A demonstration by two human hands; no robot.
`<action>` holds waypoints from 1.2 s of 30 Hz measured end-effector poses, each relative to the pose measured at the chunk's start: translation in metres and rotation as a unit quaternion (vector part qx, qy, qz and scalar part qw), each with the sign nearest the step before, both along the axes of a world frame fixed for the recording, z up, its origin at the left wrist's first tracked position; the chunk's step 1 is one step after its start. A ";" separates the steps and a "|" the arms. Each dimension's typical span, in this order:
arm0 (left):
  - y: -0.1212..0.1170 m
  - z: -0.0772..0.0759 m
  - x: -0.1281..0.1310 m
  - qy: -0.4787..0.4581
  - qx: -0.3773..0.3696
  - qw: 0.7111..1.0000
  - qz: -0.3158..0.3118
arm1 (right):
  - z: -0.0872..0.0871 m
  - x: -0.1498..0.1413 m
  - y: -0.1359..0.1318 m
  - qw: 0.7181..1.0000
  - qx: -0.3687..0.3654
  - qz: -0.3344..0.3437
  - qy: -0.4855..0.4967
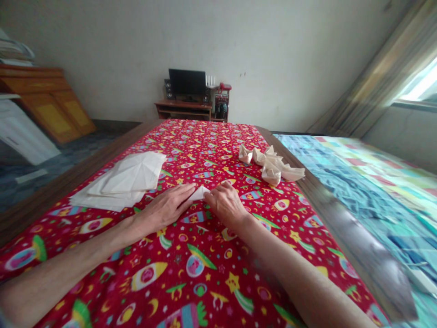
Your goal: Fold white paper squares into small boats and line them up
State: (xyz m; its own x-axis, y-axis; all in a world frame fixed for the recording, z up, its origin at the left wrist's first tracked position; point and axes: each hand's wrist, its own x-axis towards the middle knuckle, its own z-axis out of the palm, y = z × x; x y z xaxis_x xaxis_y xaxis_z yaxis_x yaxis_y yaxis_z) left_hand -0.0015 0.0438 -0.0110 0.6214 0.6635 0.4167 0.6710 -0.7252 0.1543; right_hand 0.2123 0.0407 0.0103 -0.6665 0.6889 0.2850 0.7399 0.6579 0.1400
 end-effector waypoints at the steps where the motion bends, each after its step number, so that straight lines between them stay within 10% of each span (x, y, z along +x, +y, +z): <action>1: 0.002 -0.001 0.000 -0.019 0.000 1.000 0.002 | 0.001 0.000 0.003 1.000 -0.004 -0.003 0.013; 17: 0.015 -0.003 0.011 -0.075 -0.006 0.996 0.039 | 0.002 0.010 0.015 0.996 0.022 0.079 -0.046; 36: 0.015 -0.004 0.026 -0.194 -0.053 0.975 0.093 | 0.010 -0.022 0.003 0.993 -0.009 -0.114 -0.023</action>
